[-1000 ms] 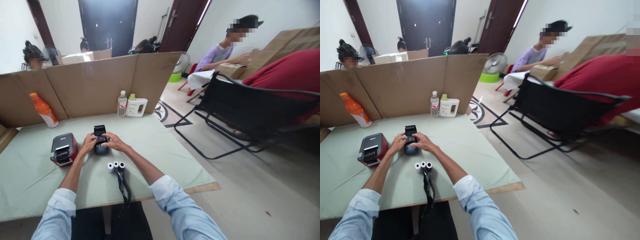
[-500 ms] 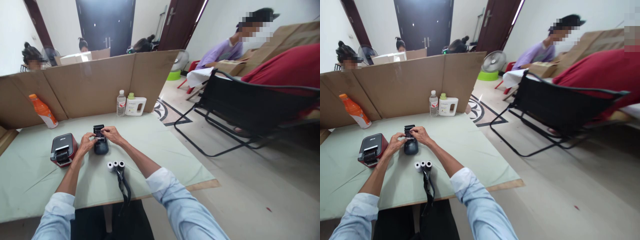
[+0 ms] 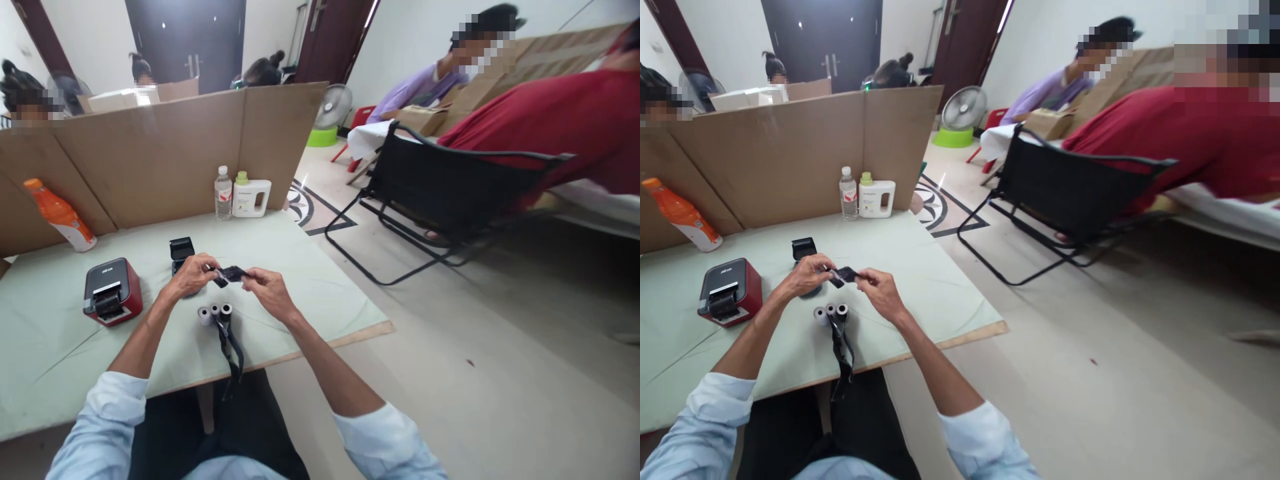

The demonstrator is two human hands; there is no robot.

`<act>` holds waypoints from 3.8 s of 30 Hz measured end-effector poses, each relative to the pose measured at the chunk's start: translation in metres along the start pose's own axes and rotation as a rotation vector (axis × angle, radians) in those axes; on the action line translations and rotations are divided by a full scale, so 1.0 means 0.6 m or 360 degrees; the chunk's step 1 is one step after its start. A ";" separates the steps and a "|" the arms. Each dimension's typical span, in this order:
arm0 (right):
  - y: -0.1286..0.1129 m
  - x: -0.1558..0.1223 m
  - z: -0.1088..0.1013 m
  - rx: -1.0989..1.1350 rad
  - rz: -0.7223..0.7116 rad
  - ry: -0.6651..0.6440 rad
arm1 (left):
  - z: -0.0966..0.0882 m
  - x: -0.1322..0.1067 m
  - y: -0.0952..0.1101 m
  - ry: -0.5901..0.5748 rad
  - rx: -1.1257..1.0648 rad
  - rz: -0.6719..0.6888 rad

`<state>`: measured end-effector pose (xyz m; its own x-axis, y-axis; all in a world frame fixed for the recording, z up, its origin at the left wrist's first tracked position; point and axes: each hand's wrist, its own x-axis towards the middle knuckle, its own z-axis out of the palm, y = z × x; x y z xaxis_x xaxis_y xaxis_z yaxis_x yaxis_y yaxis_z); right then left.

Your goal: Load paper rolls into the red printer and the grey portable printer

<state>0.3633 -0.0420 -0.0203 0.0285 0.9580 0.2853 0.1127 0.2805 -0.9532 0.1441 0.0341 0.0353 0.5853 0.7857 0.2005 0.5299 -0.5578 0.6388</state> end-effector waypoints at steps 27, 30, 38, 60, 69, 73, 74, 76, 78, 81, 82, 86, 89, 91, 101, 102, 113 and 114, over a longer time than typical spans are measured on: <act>0.056 -0.199 0.001 -0.1041 -0.0532 -0.0080 | 0.017 -0.145 0.024 -0.0438 0.0402 -0.0476; 0.053 -0.202 0.005 -0.1046 -0.0540 -0.0075 | 0.030 -0.160 0.023 -0.0379 0.0466 -0.0473; 0.052 -0.214 0.013 -0.1027 -0.0517 -0.0075 | -0.017 -0.187 -0.005 -0.0447 0.0508 -0.0447; 0.050 -0.227 0.007 -0.0966 -0.0481 0.0007 | 0.047 -0.135 0.022 -0.0231 0.0352 -0.0207; -0.024 -0.157 0.012 -0.0445 -0.0250 0.0132 | 0.009 -0.146 0.024 0.0118 -0.0052 -0.0129; -0.047 -0.113 0.046 -0.0153 0.0102 -0.0155 | 0.000 -0.142 0.027 0.0294 -0.0159 -0.0054; -0.048 -0.105 0.057 -0.0054 0.0175 -0.0225 | -0.002 -0.142 0.028 0.0332 -0.0186 -0.0048; -0.045 -0.091 0.082 0.0189 0.0312 -0.0301 | -0.005 -0.142 0.030 0.0386 -0.0243 -0.0050; -0.042 -0.081 0.104 0.0449 0.0466 -0.0286 | -0.007 -0.144 0.034 0.0423 -0.0283 -0.0066; -0.048 -0.068 0.127 0.0816 0.0654 -0.0257 | -0.007 -0.147 0.045 0.0467 -0.0282 -0.0041; -0.052 -0.065 0.132 0.0931 0.0695 -0.0292 | -0.006 -0.149 0.051 0.0474 -0.0268 -0.0012; -0.065 -0.059 0.138 0.1259 0.0806 -0.0418 | -0.013 -0.157 0.076 0.0425 -0.0234 0.0074; -0.067 -0.060 0.130 0.1303 0.0848 -0.0416 | -0.039 -0.162 0.094 0.0177 -0.0316 0.0074; -0.069 -0.061 0.119 0.1266 0.0877 -0.0558 | -0.063 -0.162 0.105 -0.0076 -0.0369 0.0049; -0.116 -0.064 0.096 0.1130 0.0892 -0.1005 | -0.114 -0.152 0.195 -0.0676 0.0319 0.0147; -0.118 -0.067 0.098 0.1153 0.0888 -0.0986 | -0.115 -0.155 0.203 -0.0680 0.0393 0.0166; -0.132 -0.070 0.103 0.1182 0.0606 -0.0940 | -0.132 -0.173 0.232 -0.0566 0.0485 0.0373; -0.132 -0.070 0.103 0.1199 0.0596 -0.0940 | -0.133 -0.174 0.228 -0.0532 0.0421 0.0365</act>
<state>0.2920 -0.1008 0.0372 -0.5825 0.8109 0.0563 -0.4611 -0.2727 -0.8444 0.1064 -0.1031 0.1613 0.8474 0.5297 0.0365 0.4769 -0.7895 0.3864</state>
